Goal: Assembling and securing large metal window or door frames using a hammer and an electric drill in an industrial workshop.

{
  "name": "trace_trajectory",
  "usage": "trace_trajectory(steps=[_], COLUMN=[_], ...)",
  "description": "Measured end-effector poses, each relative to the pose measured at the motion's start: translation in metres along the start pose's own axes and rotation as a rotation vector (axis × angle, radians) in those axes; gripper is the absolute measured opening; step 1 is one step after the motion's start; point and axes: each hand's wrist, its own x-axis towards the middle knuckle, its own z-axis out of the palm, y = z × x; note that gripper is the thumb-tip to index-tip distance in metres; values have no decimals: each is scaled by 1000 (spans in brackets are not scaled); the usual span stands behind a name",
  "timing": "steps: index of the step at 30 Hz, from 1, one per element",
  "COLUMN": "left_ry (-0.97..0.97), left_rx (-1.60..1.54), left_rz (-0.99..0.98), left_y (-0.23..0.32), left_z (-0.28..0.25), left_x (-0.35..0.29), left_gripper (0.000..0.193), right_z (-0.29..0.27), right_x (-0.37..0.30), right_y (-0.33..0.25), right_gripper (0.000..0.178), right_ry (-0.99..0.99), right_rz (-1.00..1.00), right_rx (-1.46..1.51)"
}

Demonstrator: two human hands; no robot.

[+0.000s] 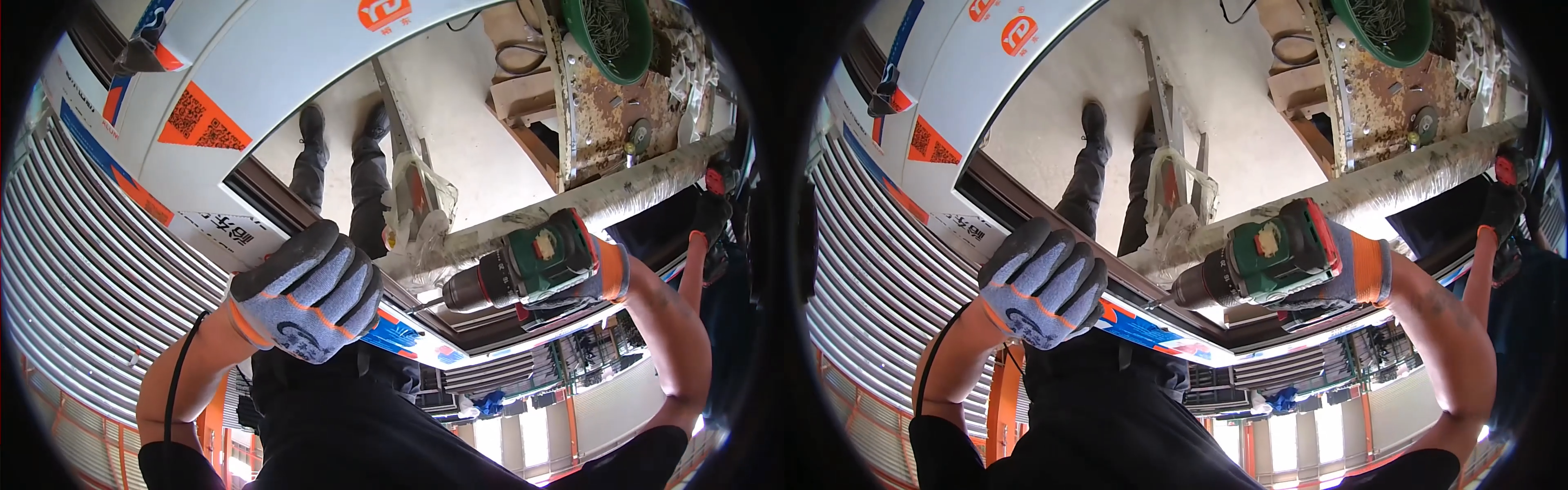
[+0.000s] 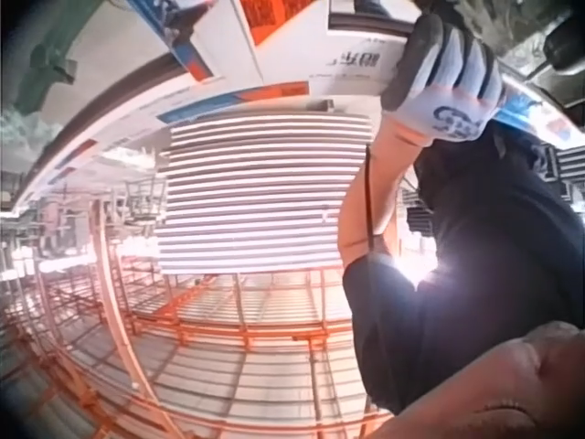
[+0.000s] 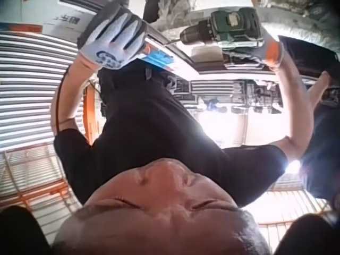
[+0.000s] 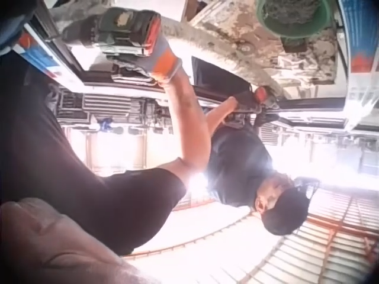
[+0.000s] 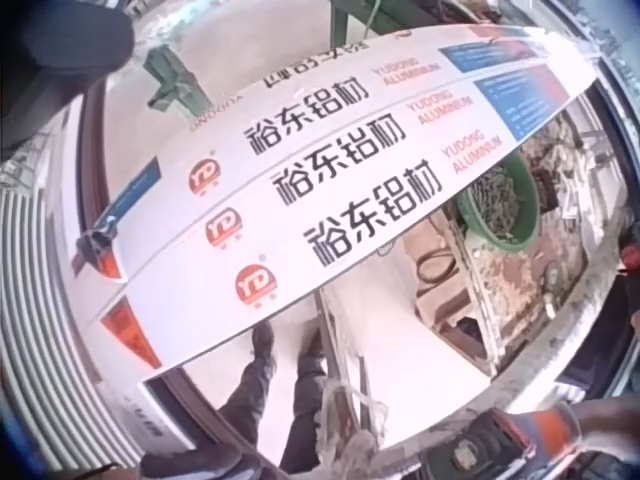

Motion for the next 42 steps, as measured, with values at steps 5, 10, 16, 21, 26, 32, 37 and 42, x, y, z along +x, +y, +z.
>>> trace_trajectory(steps=[5,10,16,21,26,32,37,42], left_ry=[9,-50,98,56,16,-4,59,-12], left_rx=[-37,-18,89,46,7,-34,-20,-26], left_rz=[-47,-20,62,35,9,-17,-10,8], left_y=[2,0,-6,-4,-4,-1,0,1], left_z=[-2,-3,11,6,1,-1,3,2], left_x=[-1,0,-3,-1,0,-3,-5,-6], left_gripper=[28,18,23,19,15,12,23,26], right_z=[-4,-4,-6,0,5,5,5,6], right_x=[0,2,7,6,7,5,8,17], right_y=[6,-5,-5,1,0,5,-1,-11], right_gripper=[50,47,46,41,35,51,53,54], right_ry=[-29,-37,-92,-39,40,7,-18,-53], right_rz=[31,112,51,26,88,145,60,154], right_rx=[-116,76,-68,-23,115,78,-16,147])
